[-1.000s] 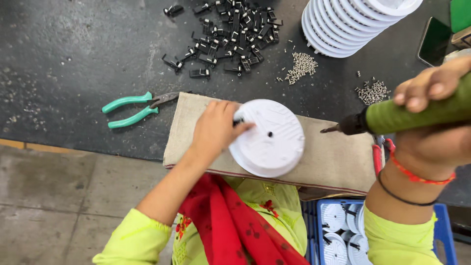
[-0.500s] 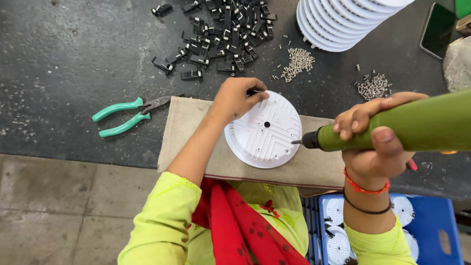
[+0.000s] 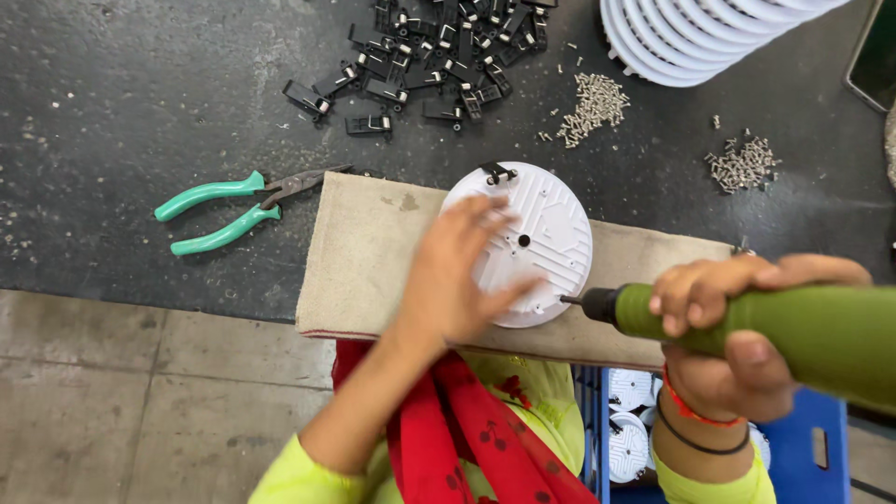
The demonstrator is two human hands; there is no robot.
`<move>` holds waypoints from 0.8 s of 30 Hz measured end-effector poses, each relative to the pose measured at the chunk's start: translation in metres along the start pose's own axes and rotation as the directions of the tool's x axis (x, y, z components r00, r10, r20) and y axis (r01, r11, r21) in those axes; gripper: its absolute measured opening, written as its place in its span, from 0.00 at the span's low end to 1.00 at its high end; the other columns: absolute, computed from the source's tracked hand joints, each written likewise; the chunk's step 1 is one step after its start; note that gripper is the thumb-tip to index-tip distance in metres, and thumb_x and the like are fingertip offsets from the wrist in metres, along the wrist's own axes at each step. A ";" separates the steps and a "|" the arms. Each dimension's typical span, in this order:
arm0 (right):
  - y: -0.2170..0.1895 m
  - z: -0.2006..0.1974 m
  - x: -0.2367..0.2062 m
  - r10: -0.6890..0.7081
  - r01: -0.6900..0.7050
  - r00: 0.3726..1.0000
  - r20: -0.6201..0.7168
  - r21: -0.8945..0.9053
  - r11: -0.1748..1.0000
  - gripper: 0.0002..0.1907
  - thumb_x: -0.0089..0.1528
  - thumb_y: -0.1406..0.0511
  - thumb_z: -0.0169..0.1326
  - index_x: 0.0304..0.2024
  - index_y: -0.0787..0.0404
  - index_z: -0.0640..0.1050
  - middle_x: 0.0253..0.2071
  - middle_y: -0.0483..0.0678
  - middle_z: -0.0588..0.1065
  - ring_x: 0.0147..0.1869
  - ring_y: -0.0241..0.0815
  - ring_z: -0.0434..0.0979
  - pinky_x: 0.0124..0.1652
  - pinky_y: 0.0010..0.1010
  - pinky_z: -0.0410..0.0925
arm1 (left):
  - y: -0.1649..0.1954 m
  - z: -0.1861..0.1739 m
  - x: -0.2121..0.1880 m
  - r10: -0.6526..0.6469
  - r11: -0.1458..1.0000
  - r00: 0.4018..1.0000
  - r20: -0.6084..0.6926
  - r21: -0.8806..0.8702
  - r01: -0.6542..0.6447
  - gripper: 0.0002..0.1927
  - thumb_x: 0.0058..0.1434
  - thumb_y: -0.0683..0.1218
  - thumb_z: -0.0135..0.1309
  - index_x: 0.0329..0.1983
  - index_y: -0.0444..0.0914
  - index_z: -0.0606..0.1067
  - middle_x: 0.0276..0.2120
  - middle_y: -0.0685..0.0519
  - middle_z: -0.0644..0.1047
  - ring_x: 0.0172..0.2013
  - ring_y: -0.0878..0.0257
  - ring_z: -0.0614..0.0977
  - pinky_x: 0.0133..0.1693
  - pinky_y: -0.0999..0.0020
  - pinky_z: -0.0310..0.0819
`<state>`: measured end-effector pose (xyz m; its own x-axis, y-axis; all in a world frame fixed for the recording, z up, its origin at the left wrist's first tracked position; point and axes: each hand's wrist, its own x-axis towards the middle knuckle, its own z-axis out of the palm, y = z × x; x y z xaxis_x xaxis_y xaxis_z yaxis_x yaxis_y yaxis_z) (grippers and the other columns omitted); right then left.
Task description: The person attaches black mounting clips to the rim of a white plastic light fixture base, picks small screws from the workbench, and drives them in with a green electric screwdriver. They occasionally use pliers on a clip, then place the finished base onto a stack and start the next one.
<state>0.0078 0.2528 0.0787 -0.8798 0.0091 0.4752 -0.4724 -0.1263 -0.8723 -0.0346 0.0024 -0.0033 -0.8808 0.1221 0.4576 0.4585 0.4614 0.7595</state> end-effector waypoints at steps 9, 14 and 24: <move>0.006 -0.002 0.021 0.065 -0.072 0.993 0.094 0.076 0.994 0.21 0.62 0.63 0.55 0.52 0.59 0.62 0.26 0.51 0.70 0.27 0.44 0.71 0.35 0.42 0.70 | -0.001 0.021 -0.014 -0.076 0.970 0.974 0.215 0.240 0.023 0.57 0.42 0.69 0.67 0.68 0.32 0.66 0.72 0.38 0.59 0.74 0.43 0.55 0.71 0.39 0.41; -0.001 0.000 0.024 0.073 -0.077 0.996 0.052 0.093 0.993 0.18 0.68 0.62 0.55 0.52 0.60 0.62 0.29 0.53 0.70 0.28 0.46 0.71 0.36 0.41 0.69 | -0.011 0.023 -0.007 -0.018 0.960 0.977 0.212 0.275 -0.043 0.57 0.41 0.70 0.67 0.68 0.34 0.67 0.72 0.40 0.60 0.74 0.45 0.55 0.72 0.42 0.42; 0.006 0.031 0.016 -0.007 0.002 0.999 0.052 0.105 0.995 0.19 0.65 0.64 0.58 0.52 0.61 0.63 0.27 0.53 0.70 0.26 0.43 0.72 0.34 0.39 0.73 | -0.009 0.025 -0.009 -0.038 0.958 0.977 0.208 0.287 -0.024 0.60 0.40 0.72 0.67 0.69 0.34 0.66 0.73 0.42 0.60 0.74 0.45 0.54 0.71 0.43 0.42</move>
<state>-0.0076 0.2212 0.0846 -0.8726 -0.0416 0.4867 -0.4658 -0.2294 -0.8546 -0.0338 0.0197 -0.0257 -0.9027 0.2852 0.3222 0.4266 0.6910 0.5835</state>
